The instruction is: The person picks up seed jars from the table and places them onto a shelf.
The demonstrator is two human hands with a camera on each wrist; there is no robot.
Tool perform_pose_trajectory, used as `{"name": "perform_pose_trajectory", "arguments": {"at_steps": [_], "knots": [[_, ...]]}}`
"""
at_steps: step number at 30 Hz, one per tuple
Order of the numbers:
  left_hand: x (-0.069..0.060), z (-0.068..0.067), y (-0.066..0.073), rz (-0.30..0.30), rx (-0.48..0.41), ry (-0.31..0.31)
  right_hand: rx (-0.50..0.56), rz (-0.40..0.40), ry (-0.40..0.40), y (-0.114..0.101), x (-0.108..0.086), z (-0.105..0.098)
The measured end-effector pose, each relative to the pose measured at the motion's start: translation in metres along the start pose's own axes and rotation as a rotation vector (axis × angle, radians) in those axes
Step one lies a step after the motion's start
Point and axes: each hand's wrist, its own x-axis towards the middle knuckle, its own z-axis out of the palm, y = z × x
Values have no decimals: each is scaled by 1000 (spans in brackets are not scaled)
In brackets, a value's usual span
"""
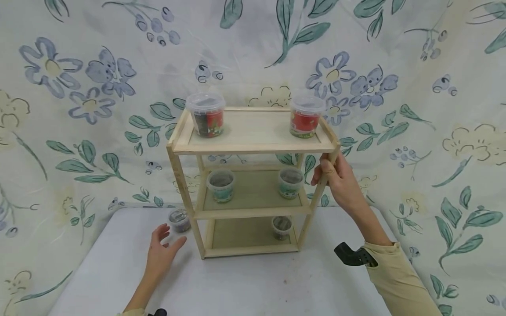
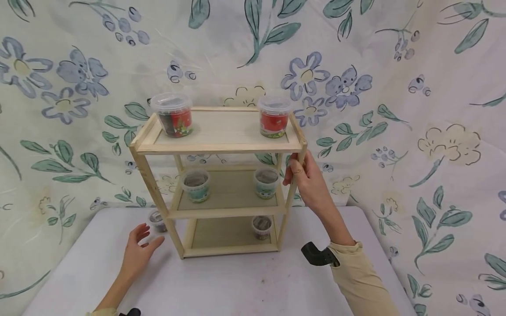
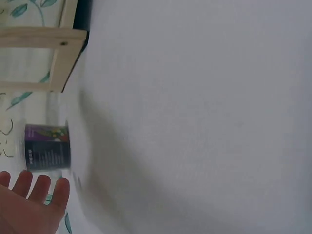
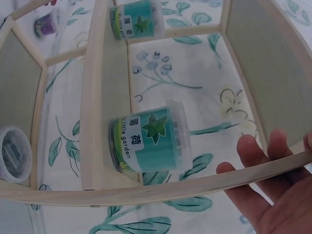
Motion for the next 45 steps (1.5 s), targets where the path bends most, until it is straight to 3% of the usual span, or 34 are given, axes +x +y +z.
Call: {"name": "perform_pose_trajectory", "arguments": {"at_steps": [5, 10, 15, 19, 29, 37, 45], "knots": [[24, -3, -6, -54, -24, 4, 15, 7, -3, -1, 1, 0], [40, -5, -10, -84, -53, 17, 20, 21, -9, -2, 1, 2], [51, 3, -10, -63, -20, -9, 16, 10, -3, -2, 2, 1], [56, 11, -9, -39, 4, 3, 10, 14, 0, -2, 2, 0], [65, 31, -18, 3, -5, 117, 8, 39, -2, -2, 1, 0], [67, 37, -23, -14, 121, 191, 12, 31, -6, 1, 1, -1], [68, 35, -21, -3, 151, 176, 19, 25, -3, 0, 1, -1]]}}
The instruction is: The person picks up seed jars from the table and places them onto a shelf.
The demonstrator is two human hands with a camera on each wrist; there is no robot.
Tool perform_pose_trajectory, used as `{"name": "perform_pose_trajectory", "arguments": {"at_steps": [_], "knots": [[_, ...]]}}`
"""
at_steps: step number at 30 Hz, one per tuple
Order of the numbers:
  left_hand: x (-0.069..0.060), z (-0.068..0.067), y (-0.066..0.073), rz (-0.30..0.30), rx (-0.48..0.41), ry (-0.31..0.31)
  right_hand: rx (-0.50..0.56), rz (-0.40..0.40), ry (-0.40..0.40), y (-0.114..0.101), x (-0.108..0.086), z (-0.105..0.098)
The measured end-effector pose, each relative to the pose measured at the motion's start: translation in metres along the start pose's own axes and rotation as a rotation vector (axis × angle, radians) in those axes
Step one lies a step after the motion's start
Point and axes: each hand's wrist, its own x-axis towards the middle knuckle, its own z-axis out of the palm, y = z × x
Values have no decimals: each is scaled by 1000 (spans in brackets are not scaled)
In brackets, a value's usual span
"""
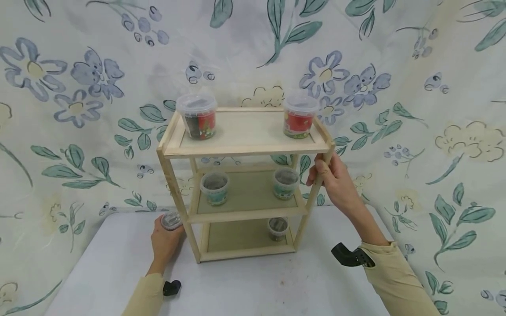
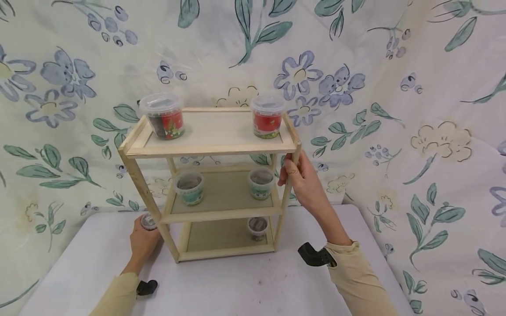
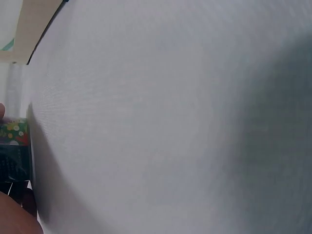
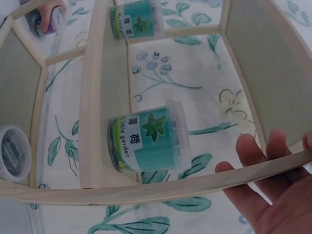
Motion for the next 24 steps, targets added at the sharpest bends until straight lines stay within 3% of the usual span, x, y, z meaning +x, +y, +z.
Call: {"name": "perform_pose_trajectory", "arguments": {"at_steps": [9, 16, 24], "knots": [[-4, -4, 4, -5, 44, -16, -7, -4, 8, -1, -1, 1], [-13, -11, 1, 80, 71, 6, -23, 17, 10, -1, -3, 2], [-23, -23, -1, 64, 59, -14, -34, 15, 5, -3, -1, 2]]}}
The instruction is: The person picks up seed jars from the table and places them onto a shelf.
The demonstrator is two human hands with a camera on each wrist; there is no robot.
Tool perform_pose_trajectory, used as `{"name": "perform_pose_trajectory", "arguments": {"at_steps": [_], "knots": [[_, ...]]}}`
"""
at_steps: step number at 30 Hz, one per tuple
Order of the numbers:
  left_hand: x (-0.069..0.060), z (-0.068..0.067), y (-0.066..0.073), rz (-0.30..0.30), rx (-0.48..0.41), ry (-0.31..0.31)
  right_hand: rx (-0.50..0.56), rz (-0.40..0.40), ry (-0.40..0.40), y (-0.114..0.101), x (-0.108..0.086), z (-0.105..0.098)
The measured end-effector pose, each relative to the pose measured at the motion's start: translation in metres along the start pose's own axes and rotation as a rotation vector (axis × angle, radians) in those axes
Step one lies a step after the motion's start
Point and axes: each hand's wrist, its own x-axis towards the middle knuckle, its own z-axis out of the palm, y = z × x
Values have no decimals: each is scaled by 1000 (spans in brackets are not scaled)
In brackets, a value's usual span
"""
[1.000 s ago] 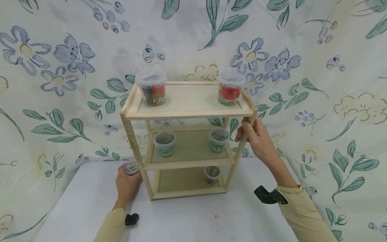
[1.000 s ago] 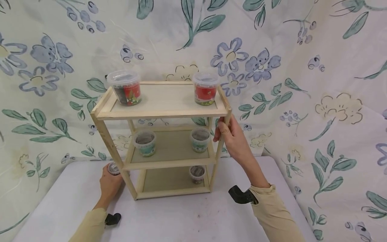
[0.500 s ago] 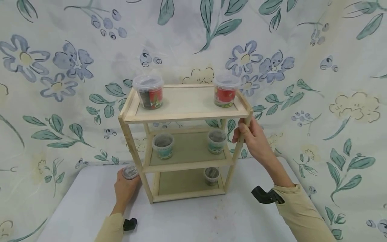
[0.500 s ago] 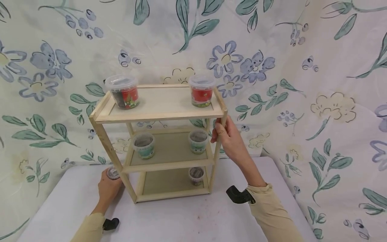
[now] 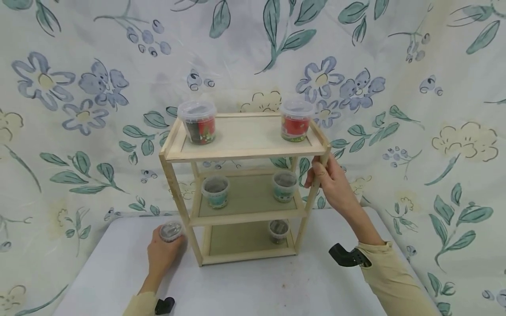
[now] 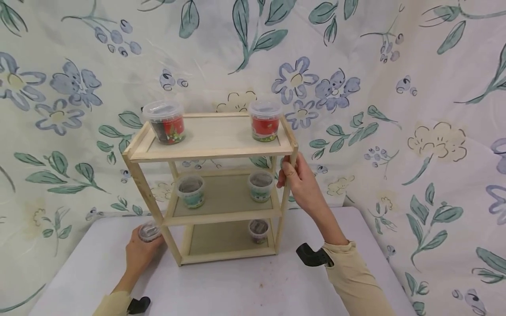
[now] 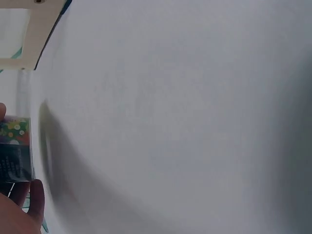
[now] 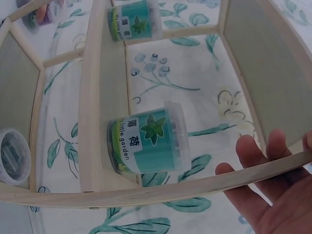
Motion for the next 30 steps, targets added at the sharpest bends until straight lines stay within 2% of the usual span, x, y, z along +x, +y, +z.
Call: {"name": "perform_pose_trajectory", "arguments": {"at_steps": [8, 16, 23, 26, 30], "knots": [[-21, -16, 3, -3, -2, -8, -8, 7, -3, 0, 0, 1], [-45, -25, 20, 32, -6, 23, -2, 2, -4, 1, 1, 0], [-65, -22, 35, 71, -25, 2, -14, -13, 7, 1, 1, -3], [-77, -22, 40, 68, -17, 1, -13, -10, -1, 1, 0, -3], [-93, -21, 48, 59, -51, 7, -4, -18, -9, 1, 1, -2]]}}
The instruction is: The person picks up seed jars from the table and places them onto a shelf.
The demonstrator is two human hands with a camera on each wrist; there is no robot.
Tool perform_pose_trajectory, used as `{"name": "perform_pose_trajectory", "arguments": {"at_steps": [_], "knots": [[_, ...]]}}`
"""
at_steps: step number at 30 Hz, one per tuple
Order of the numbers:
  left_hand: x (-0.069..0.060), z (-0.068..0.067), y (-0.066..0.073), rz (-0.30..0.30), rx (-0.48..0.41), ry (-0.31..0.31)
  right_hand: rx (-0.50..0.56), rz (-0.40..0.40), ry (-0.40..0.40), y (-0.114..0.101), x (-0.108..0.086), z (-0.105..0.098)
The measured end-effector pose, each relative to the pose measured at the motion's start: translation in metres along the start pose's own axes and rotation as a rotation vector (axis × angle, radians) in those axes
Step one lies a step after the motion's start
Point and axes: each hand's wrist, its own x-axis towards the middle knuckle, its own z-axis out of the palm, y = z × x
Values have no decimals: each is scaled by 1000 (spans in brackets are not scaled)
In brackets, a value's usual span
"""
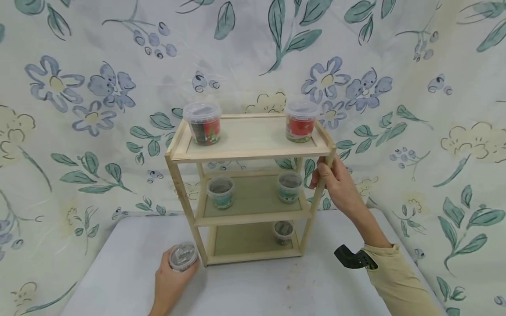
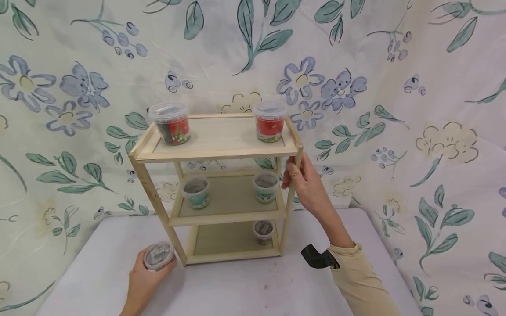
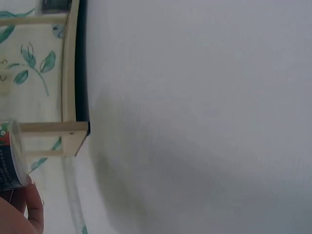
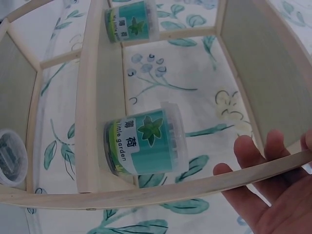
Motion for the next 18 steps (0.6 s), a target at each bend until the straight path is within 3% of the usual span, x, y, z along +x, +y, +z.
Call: {"name": "perform_pose_trajectory", "arguments": {"at_steps": [9, 18], "knots": [[-27, 10, 24, 18, -100, 6, -5, 10, 1, 0, 1, 0], [-20, 33, 45, 138, -152, -106, -14, 18, 7, -1, 0, 1]]}}
